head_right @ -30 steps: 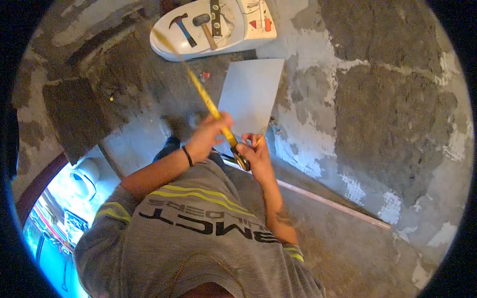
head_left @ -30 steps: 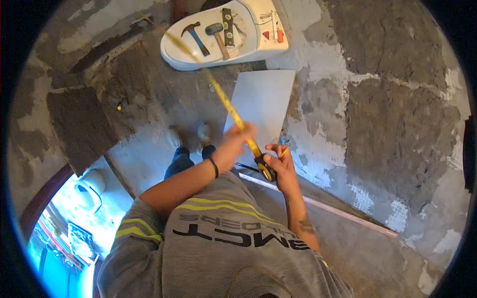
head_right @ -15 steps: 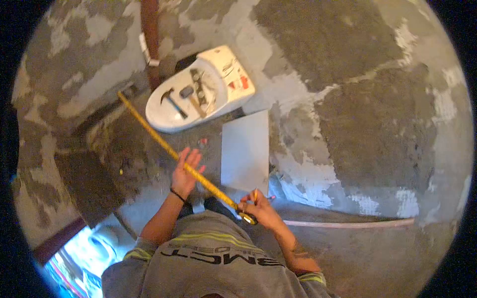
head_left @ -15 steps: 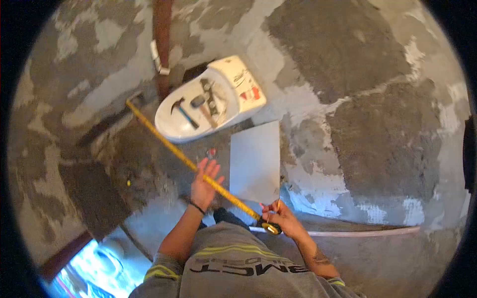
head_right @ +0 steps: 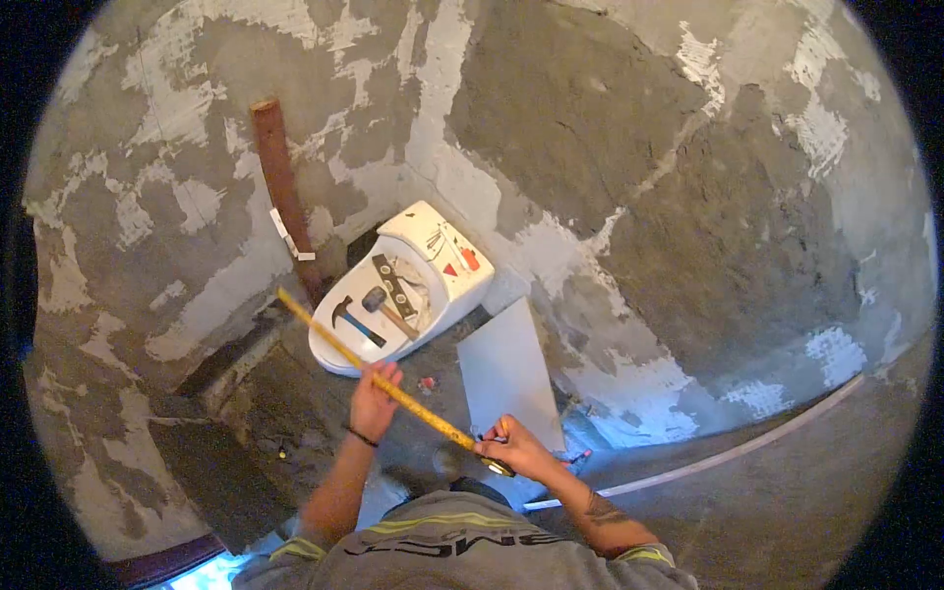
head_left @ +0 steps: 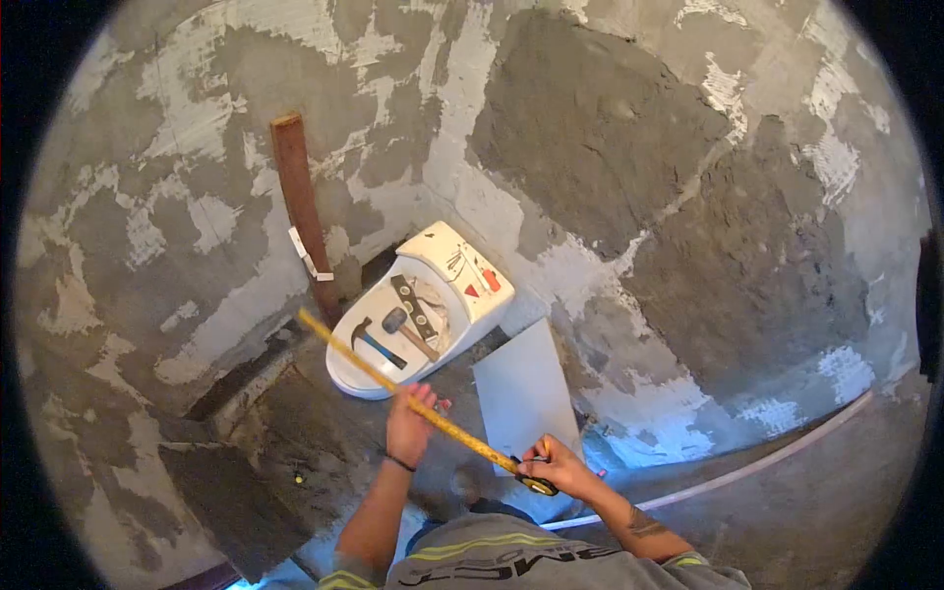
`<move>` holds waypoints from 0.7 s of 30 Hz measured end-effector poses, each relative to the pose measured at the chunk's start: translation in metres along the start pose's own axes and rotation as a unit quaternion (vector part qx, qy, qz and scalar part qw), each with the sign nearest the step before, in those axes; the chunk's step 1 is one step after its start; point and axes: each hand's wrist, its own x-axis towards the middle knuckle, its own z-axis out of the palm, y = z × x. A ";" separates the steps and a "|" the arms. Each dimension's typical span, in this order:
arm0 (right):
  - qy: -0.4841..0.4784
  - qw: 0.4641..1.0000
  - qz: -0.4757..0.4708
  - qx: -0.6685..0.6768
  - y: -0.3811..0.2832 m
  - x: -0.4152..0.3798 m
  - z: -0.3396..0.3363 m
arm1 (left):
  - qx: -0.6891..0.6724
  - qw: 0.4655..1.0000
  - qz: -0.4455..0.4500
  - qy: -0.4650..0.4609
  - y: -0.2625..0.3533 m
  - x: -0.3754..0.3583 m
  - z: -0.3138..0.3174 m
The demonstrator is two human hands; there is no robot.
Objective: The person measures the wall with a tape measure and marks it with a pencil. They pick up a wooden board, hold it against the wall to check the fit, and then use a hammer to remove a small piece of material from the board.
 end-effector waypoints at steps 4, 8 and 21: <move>0.050 0.995 -0.055 0.066 0.002 0.004 -0.004 | 0.148 0.979 -0.019 -0.137 -0.026 -0.033 0.019; 0.056 0.997 -0.040 0.023 -0.008 0.020 0.001 | 0.172 0.932 -0.289 -0.132 -0.063 -0.107 0.038; 0.055 0.987 -0.060 0.135 -0.011 0.027 0.008 | 0.533 0.800 0.210 -0.176 -0.016 -0.041 0.041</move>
